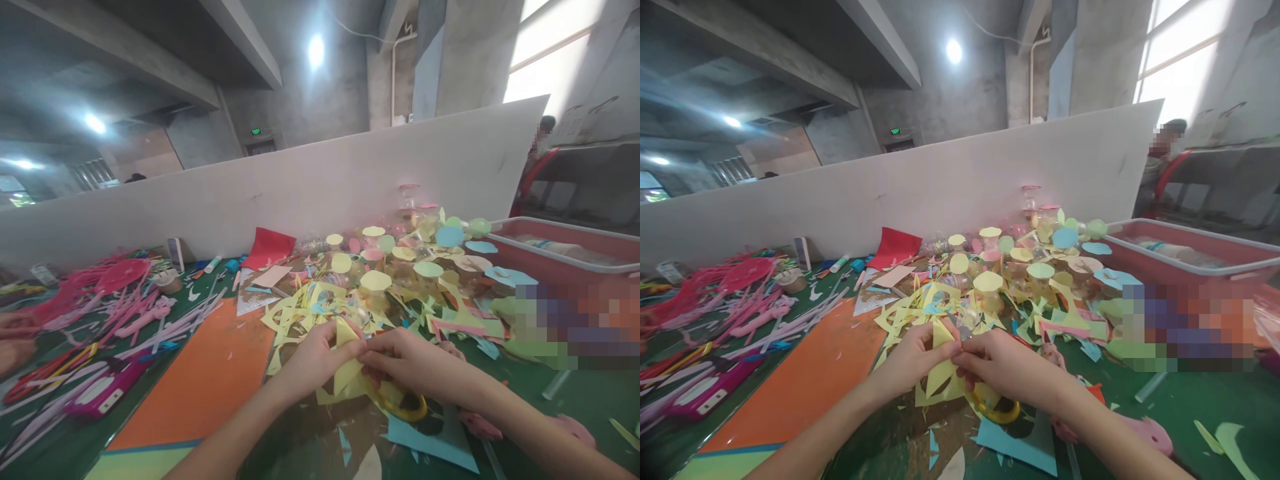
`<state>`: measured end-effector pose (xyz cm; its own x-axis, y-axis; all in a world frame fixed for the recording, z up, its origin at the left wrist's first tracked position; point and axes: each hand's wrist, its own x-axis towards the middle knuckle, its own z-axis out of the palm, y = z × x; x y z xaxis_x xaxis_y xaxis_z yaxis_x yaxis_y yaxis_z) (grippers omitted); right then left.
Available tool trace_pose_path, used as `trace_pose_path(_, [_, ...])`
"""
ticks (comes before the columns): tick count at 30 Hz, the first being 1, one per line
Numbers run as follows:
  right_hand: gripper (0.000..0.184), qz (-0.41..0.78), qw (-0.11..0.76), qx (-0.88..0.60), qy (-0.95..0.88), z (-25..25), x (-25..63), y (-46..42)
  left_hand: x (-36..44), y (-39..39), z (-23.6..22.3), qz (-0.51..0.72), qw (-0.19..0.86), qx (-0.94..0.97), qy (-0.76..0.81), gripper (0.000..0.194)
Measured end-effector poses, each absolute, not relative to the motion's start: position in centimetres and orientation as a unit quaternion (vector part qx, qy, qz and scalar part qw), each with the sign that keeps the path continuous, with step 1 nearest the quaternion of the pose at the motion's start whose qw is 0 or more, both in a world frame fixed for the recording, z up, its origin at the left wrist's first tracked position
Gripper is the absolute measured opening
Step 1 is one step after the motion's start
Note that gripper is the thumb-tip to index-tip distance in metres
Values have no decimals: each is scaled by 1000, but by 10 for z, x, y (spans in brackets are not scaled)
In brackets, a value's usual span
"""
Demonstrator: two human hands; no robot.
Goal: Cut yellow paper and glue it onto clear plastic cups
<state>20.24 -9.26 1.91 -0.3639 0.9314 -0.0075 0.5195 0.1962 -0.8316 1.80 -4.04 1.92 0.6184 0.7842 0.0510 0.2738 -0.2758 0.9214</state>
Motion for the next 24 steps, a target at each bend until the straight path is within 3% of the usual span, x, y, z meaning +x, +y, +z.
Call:
trace_pose_path(4, [35,391,262,-506,-723,24,201,-94,17,-39,17,275,489,748,355,44])
trace_pose_path(11, [37,394,259,-496,-730,22,202,-93,17,-39,22,294,484,733,376,50])
trace_pose_path(24, [42,386,284,-496,-724,19,200,-91,16,-34,23,342,429,741,388,35])
